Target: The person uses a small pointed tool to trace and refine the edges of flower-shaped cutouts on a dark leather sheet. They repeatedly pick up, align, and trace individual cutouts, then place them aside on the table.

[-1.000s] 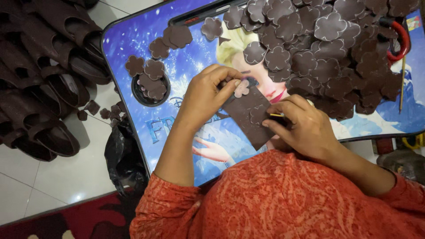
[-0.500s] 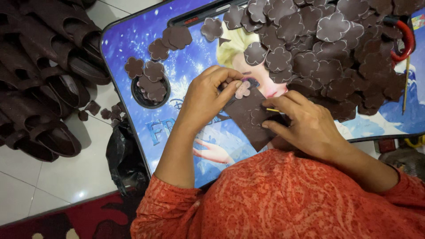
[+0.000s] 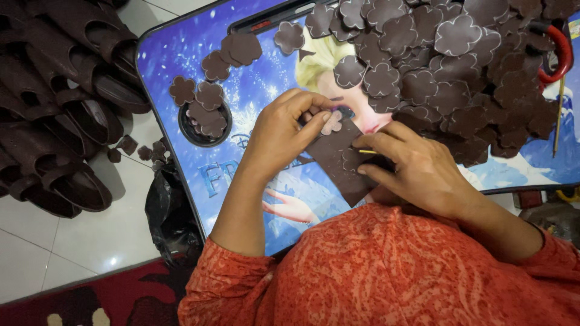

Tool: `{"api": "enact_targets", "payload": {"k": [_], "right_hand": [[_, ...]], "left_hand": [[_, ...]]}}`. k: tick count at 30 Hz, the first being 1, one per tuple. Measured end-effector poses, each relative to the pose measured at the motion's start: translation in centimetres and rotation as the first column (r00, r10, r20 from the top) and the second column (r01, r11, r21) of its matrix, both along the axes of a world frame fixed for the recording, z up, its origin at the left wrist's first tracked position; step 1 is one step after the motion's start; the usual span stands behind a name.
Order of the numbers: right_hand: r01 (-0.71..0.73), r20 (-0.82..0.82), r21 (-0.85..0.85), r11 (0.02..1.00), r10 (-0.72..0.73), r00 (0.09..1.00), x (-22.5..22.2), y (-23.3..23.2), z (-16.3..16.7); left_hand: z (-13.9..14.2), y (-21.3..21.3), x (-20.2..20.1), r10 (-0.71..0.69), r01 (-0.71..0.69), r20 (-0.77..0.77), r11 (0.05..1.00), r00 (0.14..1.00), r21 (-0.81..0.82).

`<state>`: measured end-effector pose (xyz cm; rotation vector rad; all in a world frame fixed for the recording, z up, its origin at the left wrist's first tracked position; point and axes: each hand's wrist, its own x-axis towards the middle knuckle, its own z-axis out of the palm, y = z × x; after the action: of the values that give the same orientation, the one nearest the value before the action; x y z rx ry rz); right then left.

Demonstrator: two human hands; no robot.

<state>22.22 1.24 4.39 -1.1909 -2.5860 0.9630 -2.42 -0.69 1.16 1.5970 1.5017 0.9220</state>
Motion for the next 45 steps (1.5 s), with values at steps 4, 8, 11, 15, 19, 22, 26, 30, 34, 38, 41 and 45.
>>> {"api": "enact_targets", "payload": {"k": [4,8,11,15,19,22,26,30,34,38,41,45], "right_hand": [[-0.046,-0.034,-0.015,0.999,0.045,0.998,-0.1,0.3,-0.2],[-0.015,-0.117,-0.096,0.995,0.004,0.993,-0.5,0.9,-0.6],[0.065,-0.206,-0.165,0.984,-0.099,0.974,-0.9,1.4,-0.8],[0.180,-0.192,-0.240,0.954,-0.228,0.955,-1.7,2.3,-1.1],[0.170,-0.289,-0.265,0.949,-0.247,0.925,-2.1,2.4,-1.3],[0.155,-0.325,-0.355,0.922,-0.277,0.904,-1.9,2.5,-1.4],[0.195,-0.264,-0.458,0.867,-0.342,0.902,-1.5,2.4,-1.6],[0.104,-0.381,-0.466,0.879,-0.306,0.872,-1.3,2.4,-2.3],[0.084,-0.473,-0.546,0.834,-0.390,0.790,-1.2,2.5,-2.6],[0.166,-0.406,-0.642,0.749,-0.516,0.755,-1.2,2.4,-2.0],[0.234,-0.351,-0.589,0.773,-0.505,0.789,-1.3,2.7,-1.2],[0.225,-0.341,-0.593,0.773,-0.495,0.799,-1.7,3.5,-0.4]], "left_hand": [[0.1,-0.1,0.1,0.001,0.001,0.067,0.999,0.998,-0.033],[-0.2,-0.3,0.1,0.017,-0.005,0.134,0.996,0.991,-0.090],[-0.8,-0.3,0.3,0.037,0.034,0.547,0.992,0.837,-0.119],[-1.1,-0.6,0.0,0.066,0.075,0.522,0.967,0.850,-0.245],[-0.8,-0.6,0.4,0.061,0.079,0.469,0.958,0.881,-0.274],[-0.2,-0.3,0.7,0.052,0.032,0.325,0.969,0.944,-0.245],[0.7,-0.4,0.7,0.006,-0.001,0.179,1.000,0.984,-0.027],[0.7,-0.2,0.9,0.079,-0.008,0.204,0.944,0.976,-0.329],[-0.4,-0.3,1.4,0.112,-0.006,0.387,0.964,0.915,-0.266],[-1.6,-0.5,2.2,0.231,-0.100,0.564,0.962,0.793,-0.254],[-2.2,-0.4,2.6,0.306,-0.167,0.608,0.947,0.733,-0.274],[-2.5,-0.3,3.0,0.325,-0.213,0.639,0.945,0.697,-0.249]]}}
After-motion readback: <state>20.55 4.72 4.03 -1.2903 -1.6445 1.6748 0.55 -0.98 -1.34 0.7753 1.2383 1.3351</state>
